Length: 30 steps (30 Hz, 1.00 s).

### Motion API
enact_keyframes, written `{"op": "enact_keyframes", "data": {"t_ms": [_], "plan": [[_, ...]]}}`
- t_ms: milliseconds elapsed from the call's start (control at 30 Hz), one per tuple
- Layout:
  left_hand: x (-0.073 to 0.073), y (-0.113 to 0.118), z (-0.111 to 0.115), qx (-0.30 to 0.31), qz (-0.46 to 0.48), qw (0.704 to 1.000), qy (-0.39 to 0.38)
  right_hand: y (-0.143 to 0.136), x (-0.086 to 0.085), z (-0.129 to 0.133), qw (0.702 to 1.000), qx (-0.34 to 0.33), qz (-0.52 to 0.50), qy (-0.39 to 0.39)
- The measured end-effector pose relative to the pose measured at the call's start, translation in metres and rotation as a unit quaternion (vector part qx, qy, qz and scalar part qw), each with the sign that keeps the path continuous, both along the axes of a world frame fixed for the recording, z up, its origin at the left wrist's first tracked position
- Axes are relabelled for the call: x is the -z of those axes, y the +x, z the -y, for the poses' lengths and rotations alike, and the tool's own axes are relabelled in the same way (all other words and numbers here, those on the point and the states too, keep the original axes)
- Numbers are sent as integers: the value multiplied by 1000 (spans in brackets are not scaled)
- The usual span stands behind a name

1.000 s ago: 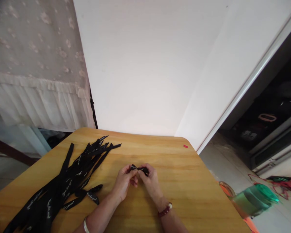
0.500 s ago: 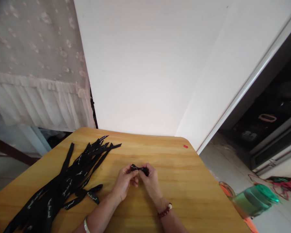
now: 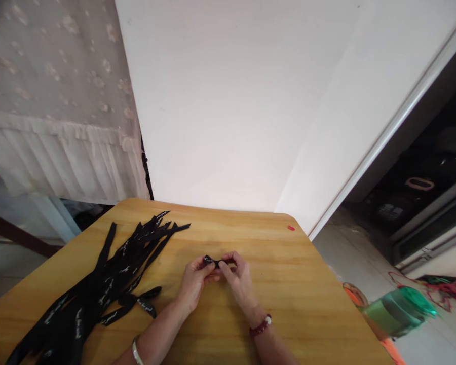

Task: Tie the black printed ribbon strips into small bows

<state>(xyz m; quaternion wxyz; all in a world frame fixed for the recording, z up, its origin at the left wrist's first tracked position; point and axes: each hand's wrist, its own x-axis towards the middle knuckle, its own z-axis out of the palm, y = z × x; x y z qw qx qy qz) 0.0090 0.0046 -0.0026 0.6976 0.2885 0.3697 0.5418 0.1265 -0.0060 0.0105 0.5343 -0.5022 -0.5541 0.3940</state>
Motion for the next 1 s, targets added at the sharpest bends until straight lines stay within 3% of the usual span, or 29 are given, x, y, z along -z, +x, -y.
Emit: {"op": "enact_keyframes", "data": {"t_ms": [267, 633, 1000], "plan": [[1, 0, 1, 23, 6, 1000, 9, -3, 10, -4, 1000, 2, 7, -8], [0, 0, 1, 8, -22, 1000, 16, -3, 0, 1, 1000, 2, 18, 7], [3, 4, 1, 55, -71, 996, 30, 0, 15, -6, 989, -96, -90, -68]]}}
